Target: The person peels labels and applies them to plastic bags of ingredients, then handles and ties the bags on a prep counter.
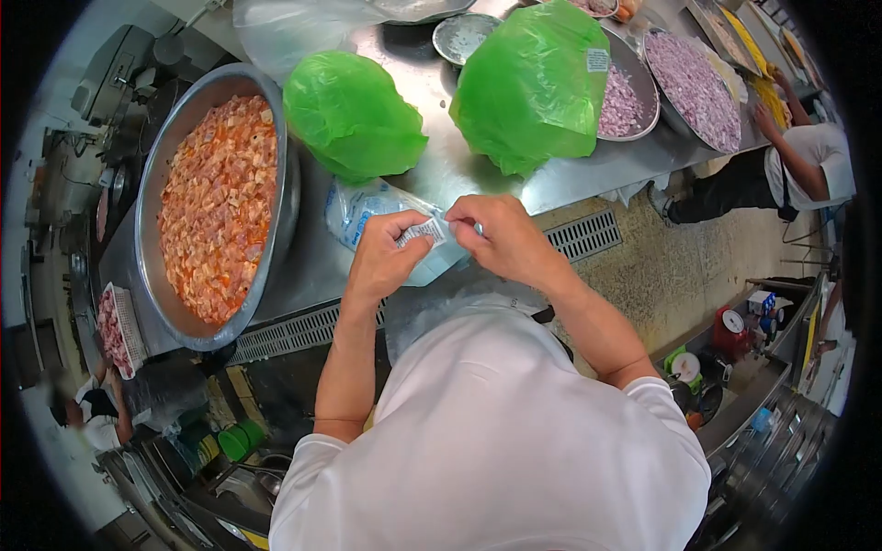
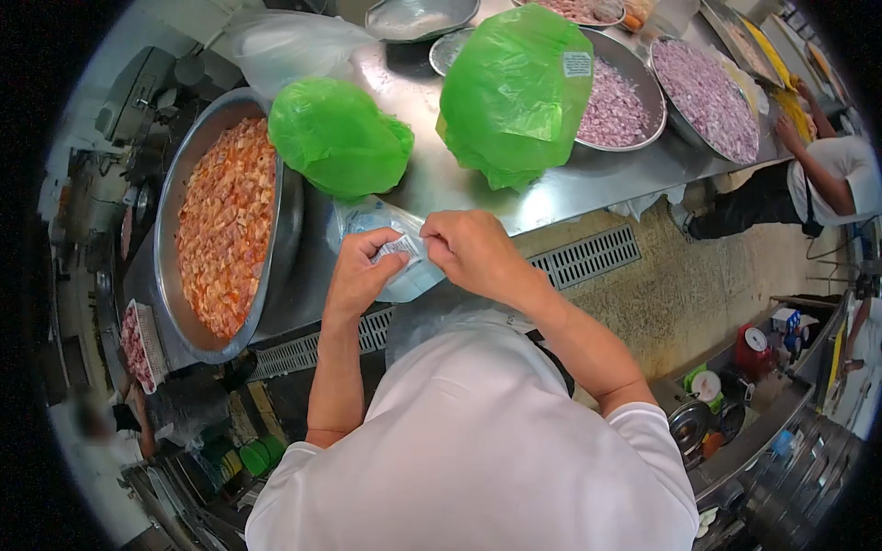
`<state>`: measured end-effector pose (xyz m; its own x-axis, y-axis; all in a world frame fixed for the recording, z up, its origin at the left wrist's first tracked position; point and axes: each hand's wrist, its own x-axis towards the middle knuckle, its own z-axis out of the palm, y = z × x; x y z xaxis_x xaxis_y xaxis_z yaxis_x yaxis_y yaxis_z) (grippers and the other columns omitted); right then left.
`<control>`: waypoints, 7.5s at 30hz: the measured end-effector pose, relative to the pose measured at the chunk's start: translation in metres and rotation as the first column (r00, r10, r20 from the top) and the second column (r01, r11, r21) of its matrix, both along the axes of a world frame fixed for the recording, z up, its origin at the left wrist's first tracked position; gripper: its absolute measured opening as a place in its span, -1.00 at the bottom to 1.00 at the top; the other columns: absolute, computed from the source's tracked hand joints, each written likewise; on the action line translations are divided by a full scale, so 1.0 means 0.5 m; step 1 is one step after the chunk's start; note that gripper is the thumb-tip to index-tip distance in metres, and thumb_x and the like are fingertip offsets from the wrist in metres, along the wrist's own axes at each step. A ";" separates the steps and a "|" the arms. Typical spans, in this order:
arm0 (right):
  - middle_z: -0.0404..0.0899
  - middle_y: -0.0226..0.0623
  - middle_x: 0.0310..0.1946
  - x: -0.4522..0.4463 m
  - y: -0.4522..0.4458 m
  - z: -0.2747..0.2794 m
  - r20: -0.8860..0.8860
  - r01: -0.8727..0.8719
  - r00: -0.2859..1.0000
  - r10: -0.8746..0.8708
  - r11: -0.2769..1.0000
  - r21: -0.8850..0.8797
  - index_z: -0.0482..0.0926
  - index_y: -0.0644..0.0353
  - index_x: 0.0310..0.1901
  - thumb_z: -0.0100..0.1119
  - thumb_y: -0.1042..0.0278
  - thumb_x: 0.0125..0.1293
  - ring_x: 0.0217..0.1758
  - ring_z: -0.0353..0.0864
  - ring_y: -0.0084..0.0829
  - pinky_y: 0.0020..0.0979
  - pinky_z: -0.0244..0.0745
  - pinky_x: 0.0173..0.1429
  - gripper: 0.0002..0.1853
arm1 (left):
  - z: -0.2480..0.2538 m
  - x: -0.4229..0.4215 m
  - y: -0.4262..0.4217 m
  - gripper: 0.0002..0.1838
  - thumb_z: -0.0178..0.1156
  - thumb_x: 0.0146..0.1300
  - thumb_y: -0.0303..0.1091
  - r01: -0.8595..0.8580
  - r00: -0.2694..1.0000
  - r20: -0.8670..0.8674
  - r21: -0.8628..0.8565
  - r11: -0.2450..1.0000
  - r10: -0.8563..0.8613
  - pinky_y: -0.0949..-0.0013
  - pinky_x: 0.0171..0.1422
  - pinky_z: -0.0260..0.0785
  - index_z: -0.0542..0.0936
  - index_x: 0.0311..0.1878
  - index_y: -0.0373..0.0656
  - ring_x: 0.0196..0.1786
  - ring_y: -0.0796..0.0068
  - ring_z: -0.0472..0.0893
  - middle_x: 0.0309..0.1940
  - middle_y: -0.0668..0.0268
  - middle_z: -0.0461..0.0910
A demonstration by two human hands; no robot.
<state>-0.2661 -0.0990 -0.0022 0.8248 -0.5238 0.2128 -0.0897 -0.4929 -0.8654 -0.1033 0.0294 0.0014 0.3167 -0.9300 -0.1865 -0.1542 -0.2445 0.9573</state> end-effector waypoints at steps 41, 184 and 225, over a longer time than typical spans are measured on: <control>0.55 0.09 0.08 0.275 -0.148 0.050 0.430 0.282 0.885 -0.180 0.941 -0.187 0.55 0.38 0.07 0.26 0.30 0.36 0.09 0.57 0.02 -0.12 0.49 0.17 -0.64 | 0.153 0.203 -0.020 -0.84 0.21 0.33 -0.48 -0.464 0.765 -0.028 -0.716 0.521 0.644 0.62 -0.18 0.40 0.56 -0.06 -0.27 -0.27 0.67 0.57 -0.23 0.35 0.62; 0.62 0.02 0.09 -0.020 -0.332 -0.148 0.242 0.505 0.839 -0.488 0.863 -0.012 0.59 0.28 0.18 0.22 0.38 0.33 0.12 0.60 -0.03 -0.16 0.44 0.29 -0.61 | -0.265 0.077 -0.343 -0.70 0.21 0.29 -0.36 0.034 0.645 0.715 -0.380 0.925 0.270 0.09 0.01 0.47 0.61 0.04 -0.30 -0.11 -0.11 0.64 -0.22 -0.01 0.69; 0.60 -0.29 -0.19 -0.126 -0.026 -0.121 0.200 0.167 0.917 -0.344 0.789 0.592 0.55 0.32 0.04 0.26 -0.10 0.41 -0.08 0.58 -0.50 -0.36 0.54 0.09 -0.46 | 0.006 -0.121 -0.133 -0.84 0.18 0.37 -0.37 0.111 0.923 -0.335 -0.236 0.965 -0.188 0.48 -0.21 0.41 0.54 -0.12 -0.27 -0.36 0.50 0.58 -0.42 0.23 0.61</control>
<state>-0.3293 -0.1120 -0.0630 0.5923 -0.8054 0.0212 0.1482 0.0831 -0.9855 -0.1639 -0.0371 0.0043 0.1208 -0.9910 -0.0571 0.1826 -0.0343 0.9826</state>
